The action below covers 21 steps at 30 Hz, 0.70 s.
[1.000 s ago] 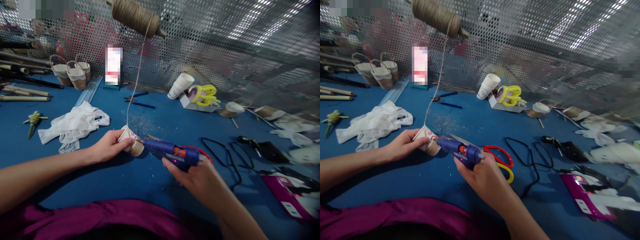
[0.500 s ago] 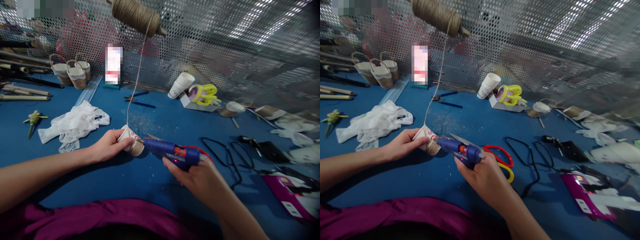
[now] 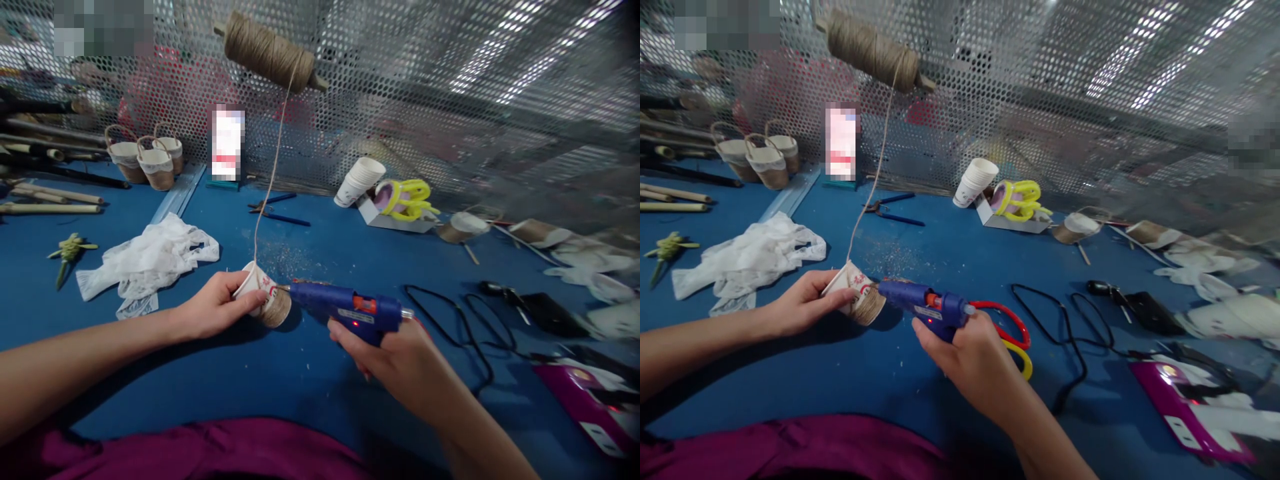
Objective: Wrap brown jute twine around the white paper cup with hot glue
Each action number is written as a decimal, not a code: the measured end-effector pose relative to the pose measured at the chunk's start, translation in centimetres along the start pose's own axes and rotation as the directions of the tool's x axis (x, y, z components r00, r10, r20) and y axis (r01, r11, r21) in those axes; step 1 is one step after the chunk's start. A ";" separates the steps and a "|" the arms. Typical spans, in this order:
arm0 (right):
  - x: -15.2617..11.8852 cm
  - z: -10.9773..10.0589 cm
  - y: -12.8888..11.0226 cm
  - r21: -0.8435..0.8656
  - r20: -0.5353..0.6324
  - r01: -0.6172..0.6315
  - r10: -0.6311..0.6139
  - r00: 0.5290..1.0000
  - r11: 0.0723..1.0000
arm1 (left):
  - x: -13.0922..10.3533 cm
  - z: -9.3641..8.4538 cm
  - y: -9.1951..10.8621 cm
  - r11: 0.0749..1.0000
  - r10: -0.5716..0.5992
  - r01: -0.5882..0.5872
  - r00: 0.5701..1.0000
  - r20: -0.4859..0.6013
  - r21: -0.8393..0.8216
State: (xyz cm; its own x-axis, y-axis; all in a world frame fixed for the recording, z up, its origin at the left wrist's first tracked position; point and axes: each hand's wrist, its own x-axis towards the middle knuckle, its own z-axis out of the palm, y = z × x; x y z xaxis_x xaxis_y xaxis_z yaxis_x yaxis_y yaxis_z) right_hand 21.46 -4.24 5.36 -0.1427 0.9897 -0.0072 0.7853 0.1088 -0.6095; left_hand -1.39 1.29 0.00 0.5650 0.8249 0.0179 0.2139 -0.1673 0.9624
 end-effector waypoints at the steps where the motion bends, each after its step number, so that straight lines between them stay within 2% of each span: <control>1: 0.0 0.0 0.0 0.018 0.015 -0.016 0.016 1.000 1.000 | 0.0 0.0 0.0 1.000 0.011 -0.011 1.000 -0.001 0.006; 4: 0.0 0.0 0.4 0.082 0.064 -0.052 0.046 0.997 0.995 | 0.0 -0.1 0.1 0.998 0.053 -0.053 0.999 -0.005 0.024; 7: -0.3 0.0 0.7 0.135 0.061 -0.083 0.076 0.995 0.987 | 0.0 -0.3 0.3 0.995 0.092 -0.091 0.996 -0.004 0.051; 14: -0.5 -0.4 0.3 0.092 0.120 -0.093 0.082 0.989 0.991 | 0.0 -0.4 0.4 0.990 0.131 -0.131 0.991 0.014 0.050; 21: 0.0 -0.5 -0.2 0.133 0.106 -0.200 0.187 0.977 0.971 | 0.1 -0.5 0.8 0.976 0.185 -0.186 0.982 0.019 0.109</control>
State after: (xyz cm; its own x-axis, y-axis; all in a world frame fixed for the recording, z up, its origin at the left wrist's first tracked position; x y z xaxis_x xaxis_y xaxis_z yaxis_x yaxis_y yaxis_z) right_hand 21.65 -4.20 5.88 -0.0563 0.9772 -0.2049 0.7109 -0.1049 -0.6955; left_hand -1.61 1.51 0.88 0.6097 0.7693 0.1909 0.1901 -0.3757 0.9070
